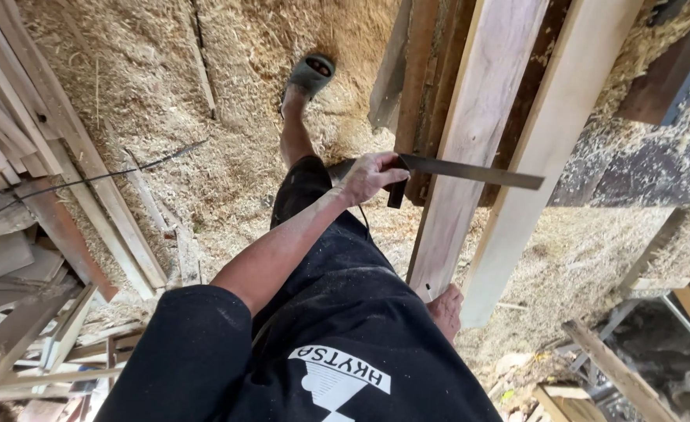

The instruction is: Measuring and marking several long pieces of wood using a tape measure and a try square.

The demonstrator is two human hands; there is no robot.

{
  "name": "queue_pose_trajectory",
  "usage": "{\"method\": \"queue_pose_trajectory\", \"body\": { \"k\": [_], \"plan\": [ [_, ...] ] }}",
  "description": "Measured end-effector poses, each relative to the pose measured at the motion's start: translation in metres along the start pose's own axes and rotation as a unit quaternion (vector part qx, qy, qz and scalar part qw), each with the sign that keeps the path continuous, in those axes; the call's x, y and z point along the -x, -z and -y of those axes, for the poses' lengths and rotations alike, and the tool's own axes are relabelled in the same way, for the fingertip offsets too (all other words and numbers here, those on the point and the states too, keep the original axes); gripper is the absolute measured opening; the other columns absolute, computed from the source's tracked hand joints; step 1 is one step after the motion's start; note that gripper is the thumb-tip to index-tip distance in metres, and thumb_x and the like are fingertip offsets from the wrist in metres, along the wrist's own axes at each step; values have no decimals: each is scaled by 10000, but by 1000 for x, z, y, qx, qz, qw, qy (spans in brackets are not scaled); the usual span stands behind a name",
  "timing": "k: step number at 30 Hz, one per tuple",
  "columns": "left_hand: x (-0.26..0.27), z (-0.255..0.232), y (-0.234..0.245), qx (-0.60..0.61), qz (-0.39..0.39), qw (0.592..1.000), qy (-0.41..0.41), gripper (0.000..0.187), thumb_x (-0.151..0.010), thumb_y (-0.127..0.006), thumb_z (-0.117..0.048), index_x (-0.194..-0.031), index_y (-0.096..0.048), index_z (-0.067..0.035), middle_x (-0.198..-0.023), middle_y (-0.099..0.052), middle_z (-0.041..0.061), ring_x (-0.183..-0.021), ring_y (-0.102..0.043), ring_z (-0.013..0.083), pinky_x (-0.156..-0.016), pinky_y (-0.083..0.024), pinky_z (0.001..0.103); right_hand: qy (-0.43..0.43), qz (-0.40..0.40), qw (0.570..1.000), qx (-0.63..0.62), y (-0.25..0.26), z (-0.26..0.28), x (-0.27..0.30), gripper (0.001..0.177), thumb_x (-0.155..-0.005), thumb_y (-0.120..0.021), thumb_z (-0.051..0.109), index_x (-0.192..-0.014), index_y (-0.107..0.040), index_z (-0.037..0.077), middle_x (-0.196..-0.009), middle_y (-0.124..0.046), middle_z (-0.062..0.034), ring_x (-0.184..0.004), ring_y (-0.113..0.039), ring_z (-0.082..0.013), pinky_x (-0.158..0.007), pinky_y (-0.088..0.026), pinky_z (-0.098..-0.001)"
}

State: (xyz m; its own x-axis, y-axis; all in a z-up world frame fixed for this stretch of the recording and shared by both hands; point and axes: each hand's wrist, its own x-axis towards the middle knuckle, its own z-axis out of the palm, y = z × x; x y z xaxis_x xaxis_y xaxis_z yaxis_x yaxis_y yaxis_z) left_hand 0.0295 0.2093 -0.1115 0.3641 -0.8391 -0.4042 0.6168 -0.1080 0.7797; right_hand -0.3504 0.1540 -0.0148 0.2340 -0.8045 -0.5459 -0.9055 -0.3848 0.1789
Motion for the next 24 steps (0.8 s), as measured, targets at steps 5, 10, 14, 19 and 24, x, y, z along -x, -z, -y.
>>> {"method": "queue_pose_trajectory", "body": {
  "k": [5,10,14,19,24],
  "plan": [
    [-2,26,-40,-163,-40,986,8,293,-936,-690,-357,-1032,-746,-87,-849,-744,35,-707,-654,138,-661,-579,314,-58,137,989,18,78,47,-13,800,-798,-761,507,-1388,-465,55,-1297,-478,-211,-1084,-599,-354,-800,-580,-476],
    [-10,24,-70,-215,-92,971,41,277,-936,-682,-353,-947,-693,-76,-787,-723,63,-631,-651,145,-575,-577,327,-16,63,998,-8,77,23,-58,637,-976,-609,603,-1218,-690,19,-1092,-607,-200,-915,-608,-322,-730,-547,-460],
    [-16,34,-77,-232,-140,962,-9,288,-920,-695,-351,-909,-701,-63,-761,-729,70,-644,-674,129,-608,-578,323,-10,14,996,-86,80,23,-91,603,-1087,-439,540,-1123,-747,23,-907,-691,-151,-726,-593,-294,-578,-493,-443],
    [-23,39,-81,-209,-149,966,16,287,-933,-651,-361,-856,-693,-88,-742,-686,41,-609,-602,158,-547,-550,345,63,-35,912,-404,124,41,-117,712,-1164,-257,502,-1027,-771,29,-830,-715,-150,-570,-660,-152,-465,-551,-254],
    [-20,25,-82,-206,-155,966,22,328,-942,-641,-402,-869,-666,-83,-714,-675,54,-613,-628,157,-585,-543,353,115,2,825,-553,163,99,-137,373,-1103,-547,303,-1097,-731,-21,-910,-726,-215,-715,-735,-221,-635,-671,-328]
  ]
}}
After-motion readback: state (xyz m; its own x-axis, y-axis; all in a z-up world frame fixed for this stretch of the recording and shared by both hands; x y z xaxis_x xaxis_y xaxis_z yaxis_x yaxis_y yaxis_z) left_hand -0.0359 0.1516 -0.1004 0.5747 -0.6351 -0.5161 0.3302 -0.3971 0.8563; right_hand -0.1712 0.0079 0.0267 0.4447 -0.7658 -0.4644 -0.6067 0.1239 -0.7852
